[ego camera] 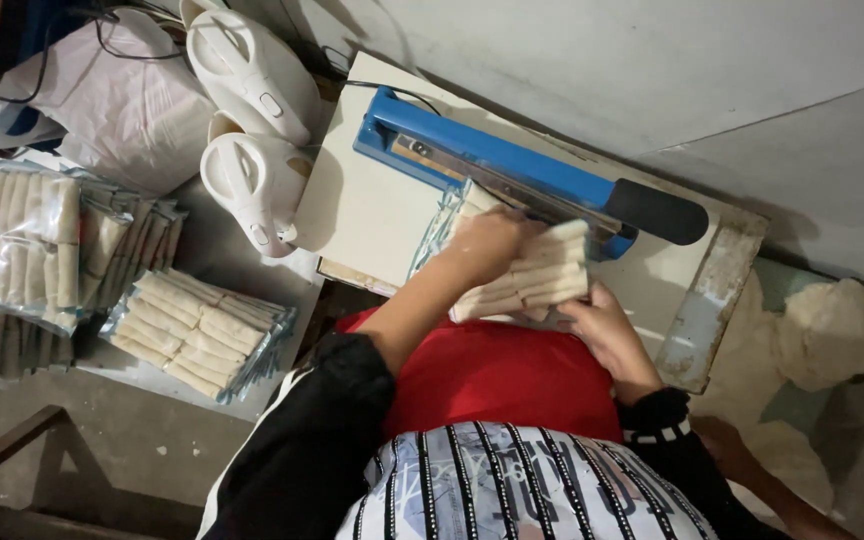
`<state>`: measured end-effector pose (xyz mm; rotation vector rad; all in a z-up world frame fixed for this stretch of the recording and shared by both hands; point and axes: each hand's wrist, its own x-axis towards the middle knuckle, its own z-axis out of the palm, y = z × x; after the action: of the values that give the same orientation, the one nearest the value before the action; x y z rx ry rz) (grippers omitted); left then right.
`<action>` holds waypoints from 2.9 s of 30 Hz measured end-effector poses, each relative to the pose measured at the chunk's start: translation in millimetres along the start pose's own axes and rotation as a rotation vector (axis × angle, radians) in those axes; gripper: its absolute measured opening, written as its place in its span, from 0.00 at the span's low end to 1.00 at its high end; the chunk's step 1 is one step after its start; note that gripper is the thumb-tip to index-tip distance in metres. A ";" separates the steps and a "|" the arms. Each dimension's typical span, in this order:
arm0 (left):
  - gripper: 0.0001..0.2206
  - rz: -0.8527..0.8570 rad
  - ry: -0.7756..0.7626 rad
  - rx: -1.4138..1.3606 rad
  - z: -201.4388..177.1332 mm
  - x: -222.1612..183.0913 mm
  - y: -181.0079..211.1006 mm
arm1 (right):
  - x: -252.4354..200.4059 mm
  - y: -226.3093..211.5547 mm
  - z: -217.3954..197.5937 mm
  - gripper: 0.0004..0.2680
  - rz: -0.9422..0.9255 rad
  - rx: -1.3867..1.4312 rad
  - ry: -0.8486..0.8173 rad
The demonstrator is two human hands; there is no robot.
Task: Using a manual impulse heat sealer to seal plastic bags containing food items.
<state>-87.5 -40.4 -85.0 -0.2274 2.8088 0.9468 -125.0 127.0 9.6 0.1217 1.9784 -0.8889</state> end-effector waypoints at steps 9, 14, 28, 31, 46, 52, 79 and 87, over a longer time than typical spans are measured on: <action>0.07 0.044 0.481 0.122 -2.7 -8.9 -18.9 | -1.5 13.9 -8.7 0.21 -0.259 -0.418 -0.029; 0.32 -0.476 0.364 -0.565 -30.7 -73.4 -54.2 | 1.1 -4.8 -8.2 0.30 -0.176 -0.380 -0.069; 0.43 -0.690 0.090 -0.468 -15.5 -54.7 -13.6 | 16.5 20.9 18.0 0.35 -0.058 0.088 -0.131; 0.45 -0.743 0.102 -0.487 -11.6 -49.9 -19.8 | 0.3 -1.8 29.7 0.36 -0.011 0.260 -0.177; 0.15 -0.682 0.916 -0.718 -3.0 -212.2 -92.8 | 59.1 48.1 -9.6 0.30 0.077 0.241 -0.137; 0.29 -1.783 0.960 -0.125 35.2 -370.1 -208.9 | 111.4 94.3 -66.1 0.11 0.088 0.428 0.006; 0.11 -0.075 0.796 -0.375 -55.1 -134.7 -21.8 | -11.9 37.6 -37.9 0.18 -0.642 0.009 0.396; 0.12 0.298 0.395 -0.833 -79.2 -81.1 28.1 | -63.6 -60.1 -11.3 0.20 -1.237 -0.653 0.321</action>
<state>-22.7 -59.3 10.4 -0.0951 2.6107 2.3347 -122.5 106.5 95.4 -1.5464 2.4848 -0.8831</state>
